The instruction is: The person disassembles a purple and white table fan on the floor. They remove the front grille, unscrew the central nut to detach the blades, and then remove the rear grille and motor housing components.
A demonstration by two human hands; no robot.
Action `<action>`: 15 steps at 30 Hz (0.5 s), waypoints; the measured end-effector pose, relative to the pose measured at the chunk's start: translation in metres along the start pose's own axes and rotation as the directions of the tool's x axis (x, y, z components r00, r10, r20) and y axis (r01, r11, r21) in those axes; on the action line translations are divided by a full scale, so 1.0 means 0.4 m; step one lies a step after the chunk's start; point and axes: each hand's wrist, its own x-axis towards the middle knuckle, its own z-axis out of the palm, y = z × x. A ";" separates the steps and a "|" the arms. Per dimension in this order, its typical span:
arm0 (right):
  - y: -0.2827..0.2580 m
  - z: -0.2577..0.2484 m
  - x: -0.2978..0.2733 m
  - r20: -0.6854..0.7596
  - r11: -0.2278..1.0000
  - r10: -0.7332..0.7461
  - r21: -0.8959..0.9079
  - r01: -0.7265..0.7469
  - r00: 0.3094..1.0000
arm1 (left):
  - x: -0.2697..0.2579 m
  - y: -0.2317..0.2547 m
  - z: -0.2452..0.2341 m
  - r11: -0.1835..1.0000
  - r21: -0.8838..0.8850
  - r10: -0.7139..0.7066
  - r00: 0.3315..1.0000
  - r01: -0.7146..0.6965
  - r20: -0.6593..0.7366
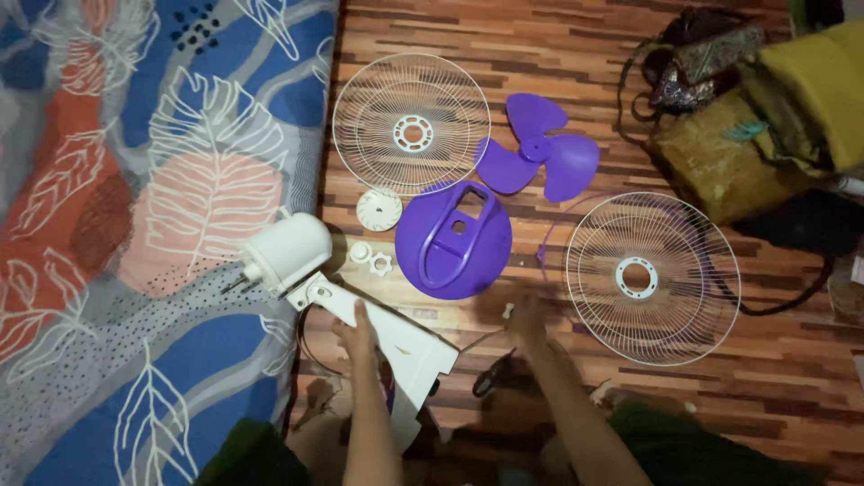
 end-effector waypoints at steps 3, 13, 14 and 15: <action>0.008 -0.037 -0.029 0.178 0.980 0.201 -0.028 -0.199 0.963 | -0.081 -0.007 -0.013 0.991 0.024 0.135 0.991 -0.134 -0.010; 0.006 -0.103 -0.075 0.365 0.991 -0.062 0.134 0.013 0.929 | -0.292 0.108 -0.073 0.555 0.527 0.704 0.701 -0.644 0.114; 0.008 -0.109 -0.077 0.441 0.997 0.025 0.053 -0.054 0.897 | -0.290 0.124 -0.062 0.489 0.533 0.725 0.661 -0.691 0.192; 0.011 -0.114 -0.081 0.435 0.996 0.023 0.071 -0.060 0.900 | -0.281 0.137 -0.046 0.400 0.541 0.731 0.614 -0.739 0.298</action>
